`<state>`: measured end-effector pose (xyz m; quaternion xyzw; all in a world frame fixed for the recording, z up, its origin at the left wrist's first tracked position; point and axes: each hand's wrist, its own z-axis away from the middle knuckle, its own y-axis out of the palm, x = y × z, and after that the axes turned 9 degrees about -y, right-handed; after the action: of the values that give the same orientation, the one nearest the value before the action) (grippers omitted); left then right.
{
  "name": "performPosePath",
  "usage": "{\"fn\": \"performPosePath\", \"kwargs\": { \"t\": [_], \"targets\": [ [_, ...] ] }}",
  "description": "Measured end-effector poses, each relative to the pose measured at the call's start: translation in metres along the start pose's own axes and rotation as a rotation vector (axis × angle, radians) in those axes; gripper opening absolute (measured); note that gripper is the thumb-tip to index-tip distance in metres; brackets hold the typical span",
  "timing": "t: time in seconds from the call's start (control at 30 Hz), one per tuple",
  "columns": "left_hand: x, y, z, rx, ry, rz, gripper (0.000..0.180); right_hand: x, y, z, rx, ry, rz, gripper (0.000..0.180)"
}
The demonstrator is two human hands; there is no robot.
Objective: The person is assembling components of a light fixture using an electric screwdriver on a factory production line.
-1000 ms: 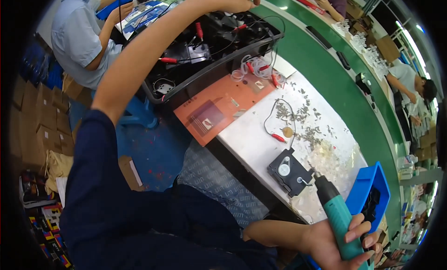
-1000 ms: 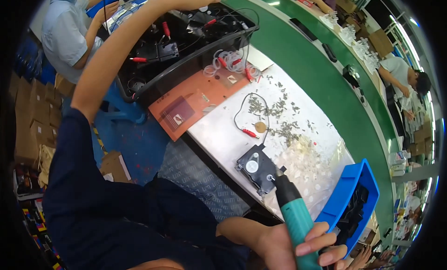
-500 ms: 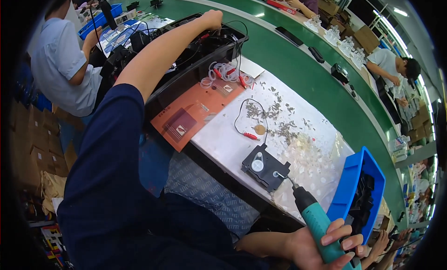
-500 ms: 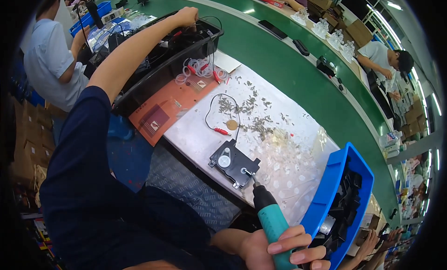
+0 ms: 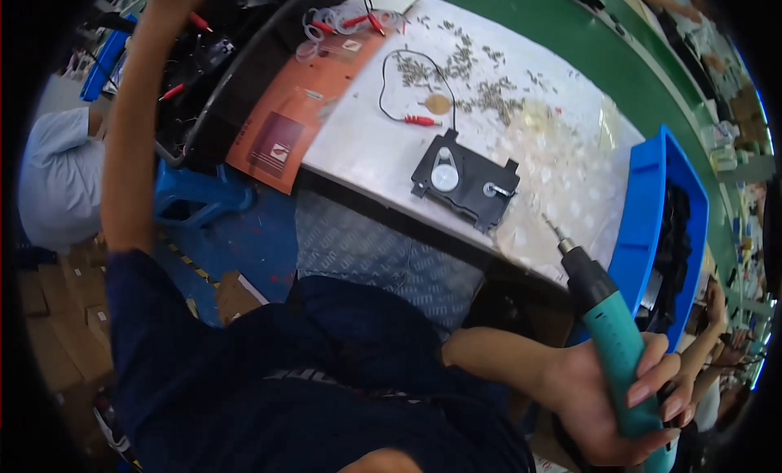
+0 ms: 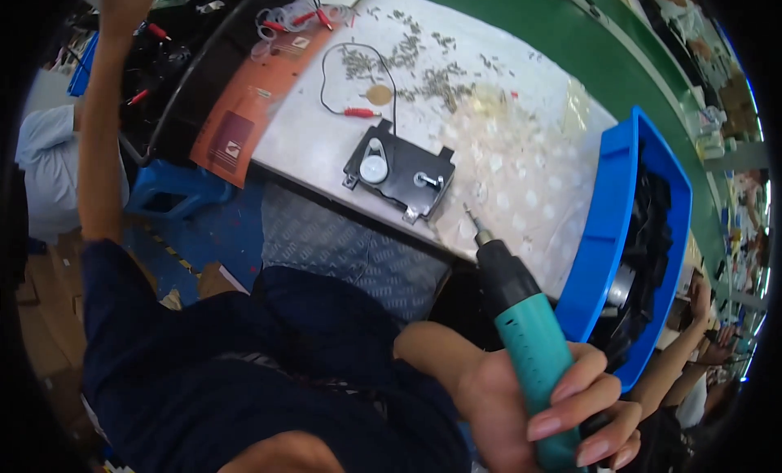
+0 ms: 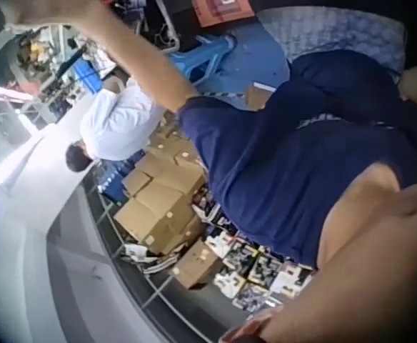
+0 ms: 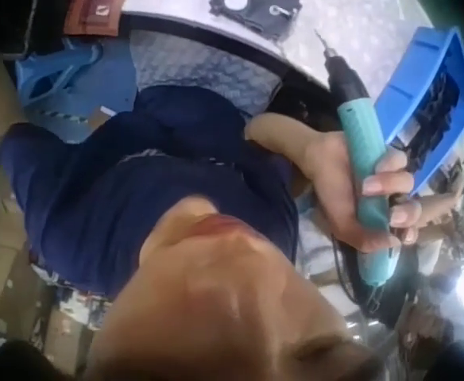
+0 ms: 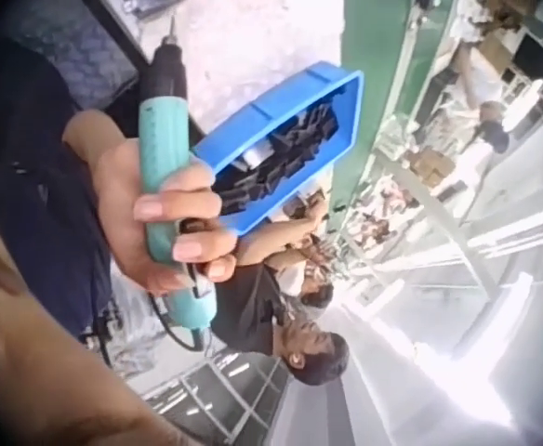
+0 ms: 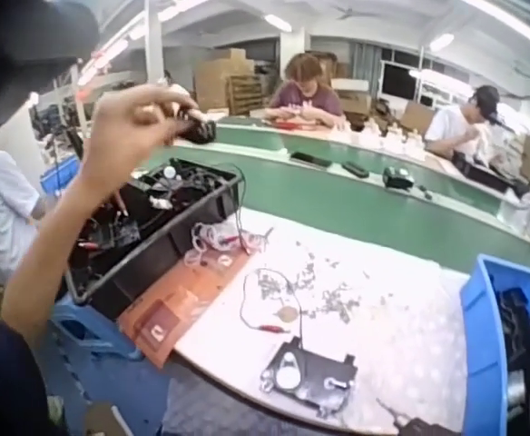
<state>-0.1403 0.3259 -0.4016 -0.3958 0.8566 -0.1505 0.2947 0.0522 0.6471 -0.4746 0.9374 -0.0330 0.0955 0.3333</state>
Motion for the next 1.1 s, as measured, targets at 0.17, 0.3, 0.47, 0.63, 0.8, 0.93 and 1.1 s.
{"fn": "performPosePath", "kwargs": {
  "t": [0.17, 0.3, 0.47, 0.63, 0.8, 0.93, 1.1],
  "targets": [
    [-0.054, 0.077, 0.146, 0.149, 0.491, -0.055, 0.040, 0.007, -0.014, -0.001, 0.064, 0.063, 0.067, 0.025],
    [-0.068, 0.097, 0.182, 0.206, 0.275, 0.070, 0.028, 0.013, -0.014, 0.006, 0.069, 0.089, 0.069, 0.027],
    [-0.084, 0.094, 0.203, 0.362, 0.089, 0.231, 0.038, 0.013, -0.014, 0.008, 0.055, 0.112, 0.081, 0.029],
    [-0.077, 0.092, 0.217, 0.449, -0.044, 0.313, 0.042, 0.007, -0.013, 0.011, 0.041, 0.094, 0.155, 0.028],
    [-0.074, 0.101, 0.221, 0.389, -0.035, 0.320, 0.038, 0.005, -0.013, 0.010, 0.046, 0.092, 0.212, 0.030],
    [-0.071, 0.108, 0.229, 0.391, -0.183, 0.484, 0.036, 0.002, -0.011, 0.007, 0.092, 0.173, 0.084, 0.030],
    [-0.067, 0.108, 0.232, 0.402, -0.249, 0.529, 0.036, -0.004, -0.001, -0.001, 0.192, 0.245, 0.060, 0.030]
  ]
}}
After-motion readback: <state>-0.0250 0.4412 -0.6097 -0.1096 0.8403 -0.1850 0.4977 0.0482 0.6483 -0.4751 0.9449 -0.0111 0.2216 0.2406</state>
